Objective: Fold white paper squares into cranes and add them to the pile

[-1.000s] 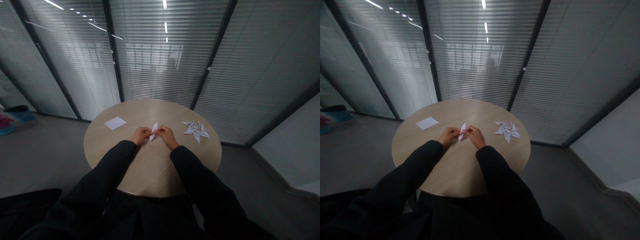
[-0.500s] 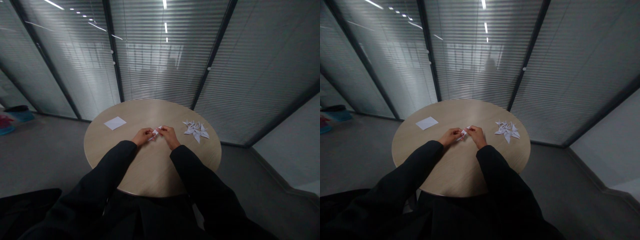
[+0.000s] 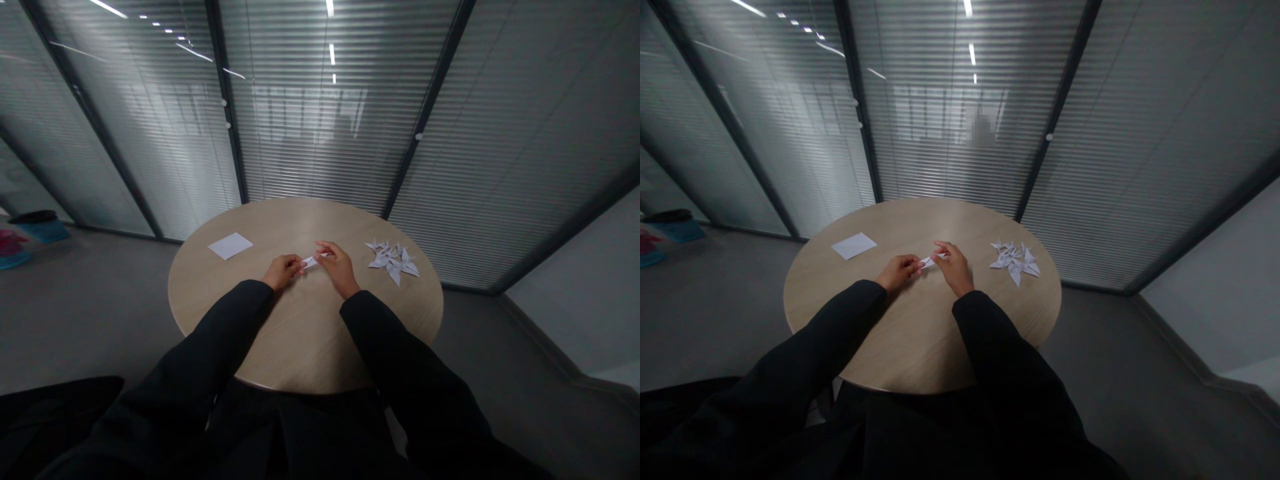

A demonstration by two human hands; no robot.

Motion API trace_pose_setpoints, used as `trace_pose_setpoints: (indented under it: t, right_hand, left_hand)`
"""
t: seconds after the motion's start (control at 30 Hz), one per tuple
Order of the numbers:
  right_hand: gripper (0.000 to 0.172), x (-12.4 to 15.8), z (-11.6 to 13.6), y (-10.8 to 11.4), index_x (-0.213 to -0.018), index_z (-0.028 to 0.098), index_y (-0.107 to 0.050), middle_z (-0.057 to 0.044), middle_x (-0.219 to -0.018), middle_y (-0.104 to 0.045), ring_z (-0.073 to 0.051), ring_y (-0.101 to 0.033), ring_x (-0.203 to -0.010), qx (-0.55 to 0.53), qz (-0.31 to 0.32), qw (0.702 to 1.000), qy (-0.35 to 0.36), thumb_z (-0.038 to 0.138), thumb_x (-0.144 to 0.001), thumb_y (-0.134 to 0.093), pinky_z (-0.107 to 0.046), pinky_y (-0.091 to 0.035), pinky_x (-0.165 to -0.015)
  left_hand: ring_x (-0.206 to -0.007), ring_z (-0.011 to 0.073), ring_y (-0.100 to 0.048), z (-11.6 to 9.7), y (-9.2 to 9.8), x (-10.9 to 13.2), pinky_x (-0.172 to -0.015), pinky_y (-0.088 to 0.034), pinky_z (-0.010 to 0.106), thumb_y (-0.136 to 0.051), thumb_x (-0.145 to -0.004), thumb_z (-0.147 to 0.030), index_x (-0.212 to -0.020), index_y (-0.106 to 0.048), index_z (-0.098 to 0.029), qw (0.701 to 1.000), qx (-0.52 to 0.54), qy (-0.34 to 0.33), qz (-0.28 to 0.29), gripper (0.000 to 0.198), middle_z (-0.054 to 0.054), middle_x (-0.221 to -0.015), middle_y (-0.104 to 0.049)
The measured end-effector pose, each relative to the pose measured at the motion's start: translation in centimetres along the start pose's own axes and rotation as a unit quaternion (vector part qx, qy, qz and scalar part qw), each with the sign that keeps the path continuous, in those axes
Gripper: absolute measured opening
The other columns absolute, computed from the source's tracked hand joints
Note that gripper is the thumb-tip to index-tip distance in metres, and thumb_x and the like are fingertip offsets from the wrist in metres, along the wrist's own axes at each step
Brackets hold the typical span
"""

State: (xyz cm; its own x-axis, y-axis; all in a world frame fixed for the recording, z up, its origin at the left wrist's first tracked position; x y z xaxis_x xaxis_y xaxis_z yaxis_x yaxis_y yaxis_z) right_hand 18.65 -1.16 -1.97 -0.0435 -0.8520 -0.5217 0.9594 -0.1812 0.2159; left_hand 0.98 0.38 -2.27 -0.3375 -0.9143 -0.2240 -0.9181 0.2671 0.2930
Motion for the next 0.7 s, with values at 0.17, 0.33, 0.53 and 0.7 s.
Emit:
trace_pose_setpoints:
  t: [0.17,0.33,0.53,0.7]
  right_hand:
    - [0.015,0.1,0.1,-0.1,-0.091,0.024,-0.074,-0.006,-0.095,-0.064,-0.020,-0.058,-0.097,0.122,0.074,0.982,0.126,0.029,-0.084,-0.062,-0.036,-0.044,-0.092]
    - [0.016,0.2,0.4,0.0,-0.093,0.024,-0.075,-0.005,-0.090,-0.067,-0.019,-0.062,-0.089,0.138,0.089,0.979,0.122,0.028,-0.087,-0.060,-0.034,-0.048,-0.085]
    - [0.016,0.3,0.9,0.1,-0.091,0.025,-0.075,-0.006,-0.091,-0.071,-0.020,-0.064,-0.088,0.117,0.043,0.986,0.112,0.029,-0.087,-0.060,-0.036,-0.050,-0.084]
    - [0.017,0.5,0.8,-0.1,-0.093,0.025,-0.075,-0.005,-0.097,-0.072,-0.020,-0.065,-0.094,0.116,0.028,0.983,0.138,0.027,-0.088,-0.058,-0.037,-0.050,-0.090]
  left_hand:
    - [-0.045,0.0091,-0.040,-0.5,0.2,0.2,-0.046,-0.028,0.022,-0.071,-0.070,-0.042,-0.061,-0.067,-0.017,1.000,-0.020,-0.017,0.011,0.027,-0.001,-0.047,-0.052]
    - [-0.048,0.0100,-0.045,-0.7,-0.2,0.0,-0.048,-0.034,0.023,-0.073,-0.068,-0.039,-0.063,-0.067,-0.016,0.999,0.041,0.012,0.004,0.024,0.001,-0.054,-0.059]
    - [-0.054,0.0096,-0.049,-0.7,-0.4,0.1,-0.053,-0.038,0.023,-0.081,-0.060,-0.028,-0.070,-0.069,-0.013,0.993,0.108,0.043,-0.014,0.022,0.000,-0.059,-0.059]
    - [-0.072,0.0132,-0.061,-0.6,-0.8,0.5,-0.069,-0.051,0.026,-0.082,-0.059,-0.025,-0.083,-0.070,-0.010,0.963,0.254,0.081,-0.034,0.030,0.007,-0.081,-0.068]
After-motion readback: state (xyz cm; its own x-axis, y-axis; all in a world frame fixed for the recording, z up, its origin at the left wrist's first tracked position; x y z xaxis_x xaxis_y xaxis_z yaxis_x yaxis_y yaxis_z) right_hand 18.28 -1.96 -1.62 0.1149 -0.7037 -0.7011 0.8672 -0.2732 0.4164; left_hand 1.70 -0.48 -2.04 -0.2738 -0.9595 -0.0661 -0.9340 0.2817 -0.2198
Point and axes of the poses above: each hand's wrist, its own x-axis away from the middle knuckle, its own y-axis out of the back of the hand, z = x × y, the point moved 1 cm from there along -x, towards the middle knuckle
